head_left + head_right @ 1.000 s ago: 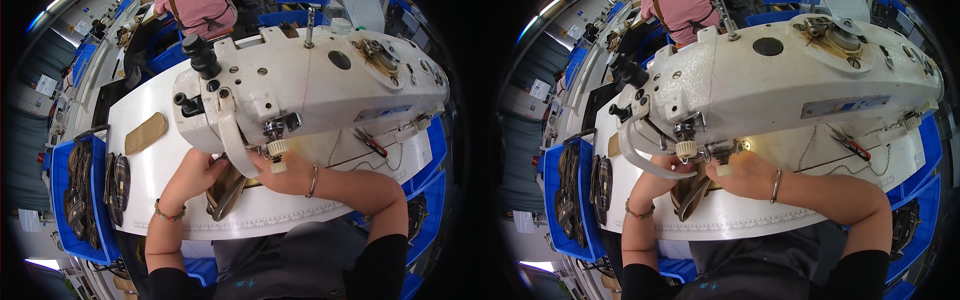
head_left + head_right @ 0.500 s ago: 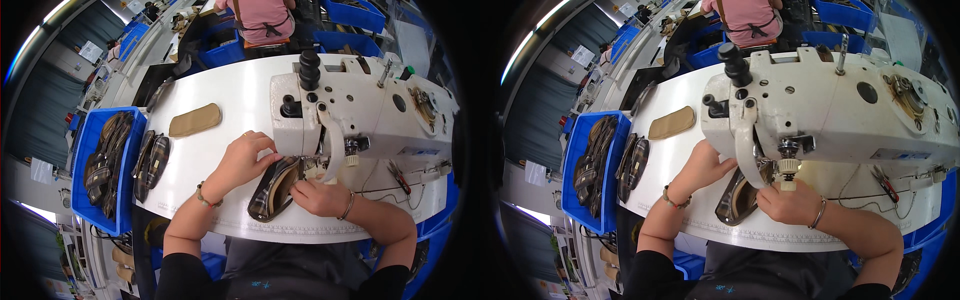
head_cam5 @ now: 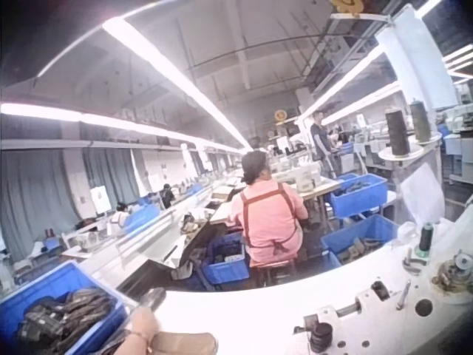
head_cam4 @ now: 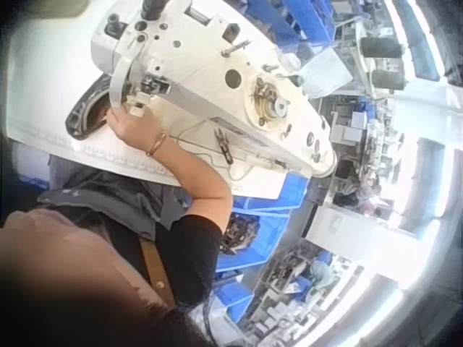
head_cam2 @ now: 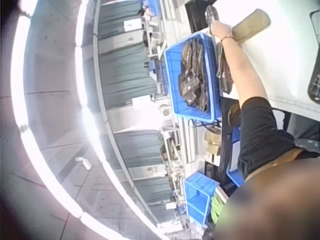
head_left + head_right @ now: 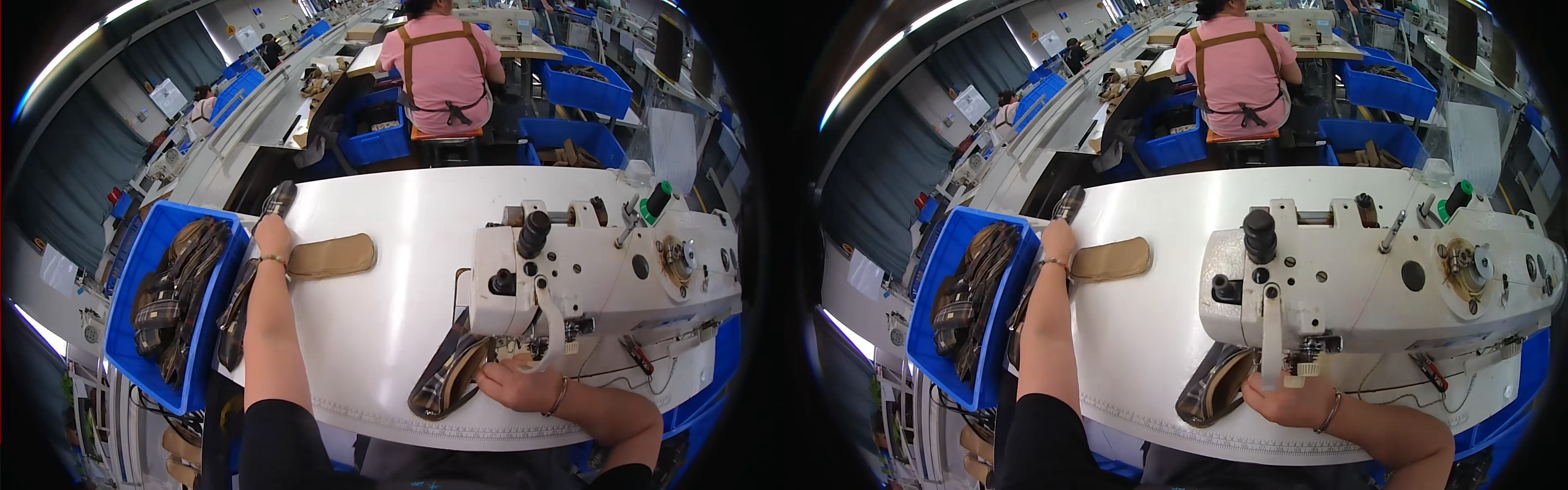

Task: Sewing plaid fabric and leather components of slippers using an industrial sewing machine.

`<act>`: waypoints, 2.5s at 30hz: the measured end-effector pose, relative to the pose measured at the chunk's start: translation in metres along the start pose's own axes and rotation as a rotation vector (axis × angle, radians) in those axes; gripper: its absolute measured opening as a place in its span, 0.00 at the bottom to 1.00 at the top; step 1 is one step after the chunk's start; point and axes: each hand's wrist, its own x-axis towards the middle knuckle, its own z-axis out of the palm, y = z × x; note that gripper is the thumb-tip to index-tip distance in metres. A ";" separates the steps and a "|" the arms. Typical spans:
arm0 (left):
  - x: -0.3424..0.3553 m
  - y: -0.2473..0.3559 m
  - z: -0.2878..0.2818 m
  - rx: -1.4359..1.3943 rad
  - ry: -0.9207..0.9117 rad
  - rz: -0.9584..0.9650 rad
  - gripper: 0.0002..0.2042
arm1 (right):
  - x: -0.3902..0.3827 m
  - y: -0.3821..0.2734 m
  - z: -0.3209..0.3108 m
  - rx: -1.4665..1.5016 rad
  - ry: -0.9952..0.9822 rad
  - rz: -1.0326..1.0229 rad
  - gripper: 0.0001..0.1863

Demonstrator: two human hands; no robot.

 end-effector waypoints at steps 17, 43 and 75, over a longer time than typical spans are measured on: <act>-0.171 -0.055 -0.119 0.408 0.021 0.198 0.05 | 0.009 -0.003 -0.011 -0.043 0.082 0.078 0.07; -0.284 0.198 -0.119 -0.582 0.041 1.242 0.13 | 0.007 0.005 0.001 -0.072 0.519 0.164 0.09; -0.292 0.201 -0.120 -0.531 -0.181 1.105 0.10 | 0.012 -0.014 -0.010 0.006 -0.106 0.288 0.16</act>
